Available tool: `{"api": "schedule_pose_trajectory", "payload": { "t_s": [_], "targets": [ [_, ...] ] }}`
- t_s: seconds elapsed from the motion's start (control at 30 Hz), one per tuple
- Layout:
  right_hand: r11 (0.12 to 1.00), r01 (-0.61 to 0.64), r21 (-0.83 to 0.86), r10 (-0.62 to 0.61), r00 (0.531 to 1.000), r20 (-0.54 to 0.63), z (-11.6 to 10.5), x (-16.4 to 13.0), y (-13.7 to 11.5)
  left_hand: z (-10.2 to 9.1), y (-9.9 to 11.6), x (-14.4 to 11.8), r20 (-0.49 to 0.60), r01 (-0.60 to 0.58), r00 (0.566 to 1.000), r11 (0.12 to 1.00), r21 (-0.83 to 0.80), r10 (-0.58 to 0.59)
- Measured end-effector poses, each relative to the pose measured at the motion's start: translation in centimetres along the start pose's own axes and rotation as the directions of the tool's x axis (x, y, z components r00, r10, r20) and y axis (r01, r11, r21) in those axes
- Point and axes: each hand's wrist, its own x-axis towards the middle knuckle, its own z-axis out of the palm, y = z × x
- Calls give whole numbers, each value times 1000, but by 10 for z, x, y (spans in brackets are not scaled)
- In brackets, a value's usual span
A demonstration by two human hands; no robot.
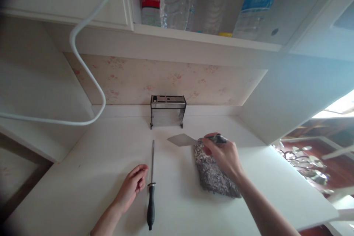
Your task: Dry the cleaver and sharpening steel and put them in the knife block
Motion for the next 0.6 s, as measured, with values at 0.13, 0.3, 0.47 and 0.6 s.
{"api": "schedule_pose_trajectory", "payload": {
  "t_s": [0.13,0.3,0.47,0.6],
  "targets": [
    [963,88,254,-71,995,-74,-19,44,-36,0,2,2,6,21,1000,1000,-24,-21],
    [883,291,367,-237,953,-187,-25,103,-79,-2,1,4,20,23,1000,998,-67,-21],
    [877,294,381,-259,956,-140,-17,150,-96,-4,-2,6,27,26,999,995,-97,-23],
    [888,255,382,-239,967,-90,-7,167,-100,-3,-1,6,26,28,999,994,-106,-25]
  ]
}}
